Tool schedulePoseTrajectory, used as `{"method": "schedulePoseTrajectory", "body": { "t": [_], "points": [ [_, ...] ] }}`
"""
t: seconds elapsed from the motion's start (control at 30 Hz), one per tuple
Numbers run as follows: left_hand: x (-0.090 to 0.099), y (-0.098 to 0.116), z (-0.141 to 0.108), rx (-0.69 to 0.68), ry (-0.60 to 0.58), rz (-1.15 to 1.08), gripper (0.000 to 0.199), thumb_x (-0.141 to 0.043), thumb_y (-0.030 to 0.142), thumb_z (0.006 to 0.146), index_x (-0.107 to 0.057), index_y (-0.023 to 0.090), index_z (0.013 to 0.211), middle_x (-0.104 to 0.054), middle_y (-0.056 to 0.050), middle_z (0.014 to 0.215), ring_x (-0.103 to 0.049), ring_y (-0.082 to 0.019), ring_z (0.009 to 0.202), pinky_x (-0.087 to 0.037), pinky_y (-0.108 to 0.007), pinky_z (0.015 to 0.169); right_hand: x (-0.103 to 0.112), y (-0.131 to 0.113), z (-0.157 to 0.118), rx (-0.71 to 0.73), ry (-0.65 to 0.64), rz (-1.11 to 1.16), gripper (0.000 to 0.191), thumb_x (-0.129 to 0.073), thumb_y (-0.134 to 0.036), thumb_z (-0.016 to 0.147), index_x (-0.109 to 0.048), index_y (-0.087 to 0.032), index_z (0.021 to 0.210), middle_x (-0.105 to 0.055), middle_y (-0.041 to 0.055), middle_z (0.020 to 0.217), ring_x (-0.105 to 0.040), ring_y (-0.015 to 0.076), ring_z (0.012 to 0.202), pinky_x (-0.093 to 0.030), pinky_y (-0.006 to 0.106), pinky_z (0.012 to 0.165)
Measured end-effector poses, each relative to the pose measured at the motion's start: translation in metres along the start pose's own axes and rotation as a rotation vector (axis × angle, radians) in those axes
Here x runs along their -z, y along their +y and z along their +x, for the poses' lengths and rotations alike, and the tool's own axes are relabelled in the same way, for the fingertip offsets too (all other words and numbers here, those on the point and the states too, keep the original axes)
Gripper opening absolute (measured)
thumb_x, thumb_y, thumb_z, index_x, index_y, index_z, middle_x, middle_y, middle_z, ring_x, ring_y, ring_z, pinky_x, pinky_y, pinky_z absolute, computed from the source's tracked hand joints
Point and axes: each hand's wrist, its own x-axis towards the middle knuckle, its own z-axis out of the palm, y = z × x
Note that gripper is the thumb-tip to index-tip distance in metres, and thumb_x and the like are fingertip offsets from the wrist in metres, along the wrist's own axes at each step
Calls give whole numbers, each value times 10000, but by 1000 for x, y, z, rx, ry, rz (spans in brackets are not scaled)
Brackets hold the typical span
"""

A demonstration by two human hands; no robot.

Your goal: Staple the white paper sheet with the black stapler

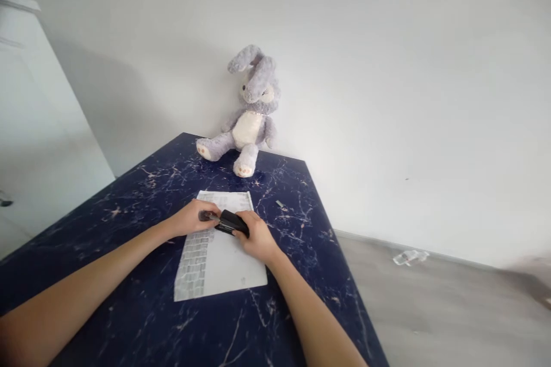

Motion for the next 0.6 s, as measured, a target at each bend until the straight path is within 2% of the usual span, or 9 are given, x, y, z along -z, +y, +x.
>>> {"method": "schedulePoseTrajectory", "body": {
  "t": [0.2, 0.3, 0.43, 0.53, 0.6],
  "points": [
    [2, 5, -3, 13, -12, 24, 151, -714, 251, 810, -781, 197, 934, -776, -51, 908, -716, -190, 807, -528, -266, 754, -2, 2, -1, -13, 22, 59, 366, -636, -151, 854, -603, -223, 1212, -666, 77, 1097, -625, 240, 1000, -497, 385, 896],
    [8, 9, -4, -52, -28, 30, 159, -720, 293, 832, -796, 213, 947, -781, -65, 937, -724, -201, 843, -539, -289, 811, -1, 3, -1, -30, 51, 62, 355, -655, -155, 831, -621, -216, 1179, -681, 79, 1073, -640, 245, 985, -508, 392, 892],
    [14, 9, -5, -98, -24, -44, 240, -691, 339, 878, -794, 243, 1073, -779, -82, 1043, -736, -214, 913, -559, -314, 870, 7, 5, -2, -49, 87, 52, 347, -668, -203, 832, -630, -211, 1177, -699, 77, 1067, -661, 241, 949, -523, 385, 868],
    [14, 2, -7, -61, -54, -134, 277, -710, 375, 868, -792, 247, 1099, -779, -86, 1083, -741, -241, 978, -562, -351, 929, 18, 6, -6, -50, 69, 87, 332, -679, -268, 853, -634, -208, 1177, -703, 66, 1060, -666, 230, 924, -527, 355, 847],
    [12, -4, -7, 10, -94, -175, 319, -765, 400, 819, -795, 250, 1099, -777, -87, 1094, -739, -264, 1006, -562, -371, 944, 25, 5, -8, -33, 51, 142, 336, -697, -318, 855, -646, -205, 1168, -701, 53, 1040, -663, 222, 905, -522, 336, 838]
  ]
}}
